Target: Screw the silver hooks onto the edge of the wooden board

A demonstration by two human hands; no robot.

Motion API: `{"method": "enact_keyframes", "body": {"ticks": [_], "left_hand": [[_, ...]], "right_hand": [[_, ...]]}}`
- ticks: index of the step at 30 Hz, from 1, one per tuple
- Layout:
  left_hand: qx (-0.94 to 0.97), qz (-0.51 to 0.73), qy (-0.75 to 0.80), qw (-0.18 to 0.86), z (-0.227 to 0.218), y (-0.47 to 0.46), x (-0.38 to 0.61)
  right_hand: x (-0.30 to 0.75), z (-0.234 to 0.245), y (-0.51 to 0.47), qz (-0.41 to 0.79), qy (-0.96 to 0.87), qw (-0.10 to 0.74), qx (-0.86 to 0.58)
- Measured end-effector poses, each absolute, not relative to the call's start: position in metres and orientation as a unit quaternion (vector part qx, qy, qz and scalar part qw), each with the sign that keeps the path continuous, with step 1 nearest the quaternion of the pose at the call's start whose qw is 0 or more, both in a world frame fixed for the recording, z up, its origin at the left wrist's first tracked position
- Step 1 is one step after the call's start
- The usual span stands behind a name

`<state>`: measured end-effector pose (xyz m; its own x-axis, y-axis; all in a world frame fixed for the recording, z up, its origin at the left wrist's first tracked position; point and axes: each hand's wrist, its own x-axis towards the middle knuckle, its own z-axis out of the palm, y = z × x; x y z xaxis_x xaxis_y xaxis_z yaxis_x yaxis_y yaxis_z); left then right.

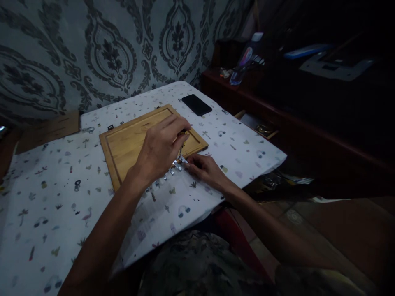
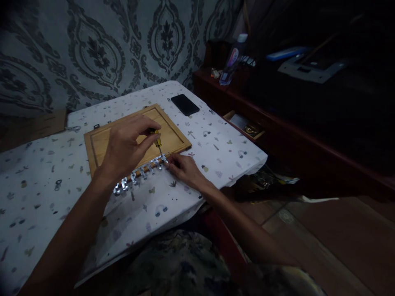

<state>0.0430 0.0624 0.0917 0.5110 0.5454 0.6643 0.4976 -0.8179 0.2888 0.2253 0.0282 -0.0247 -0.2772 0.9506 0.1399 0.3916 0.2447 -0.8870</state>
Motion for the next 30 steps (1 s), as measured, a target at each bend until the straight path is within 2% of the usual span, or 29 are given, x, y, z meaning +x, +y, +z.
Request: {"method": "enact_keyframes", "body": {"ticks": [5,12,21,30], "left_hand": [[0.868,0.392,0.302,0.032,0.0887,0.062,0.0459],[0.85,0.417,0.318,-0.045,0.0828,0.0631,0.0492],[0.849,0.417,0.307,0.101,0.0864,0.0654,0.0441],[0.855,0.411,0.297,0.108,0.0849,0.0666,0.0445]], "right_hand": [[0.2245,-0.0231,0.0274,0.392,-0.694,0.369,-0.477],[0.2245,-0.023,0.0279,0.392,-0.694,0.361,-0.483],[0.2252,-0.0224,0.0276,0.399,-0.694,0.361,-0.479],[0.2244,-0.0243,0.0282,0.398,-0.69,0.365,-0.482]]}}
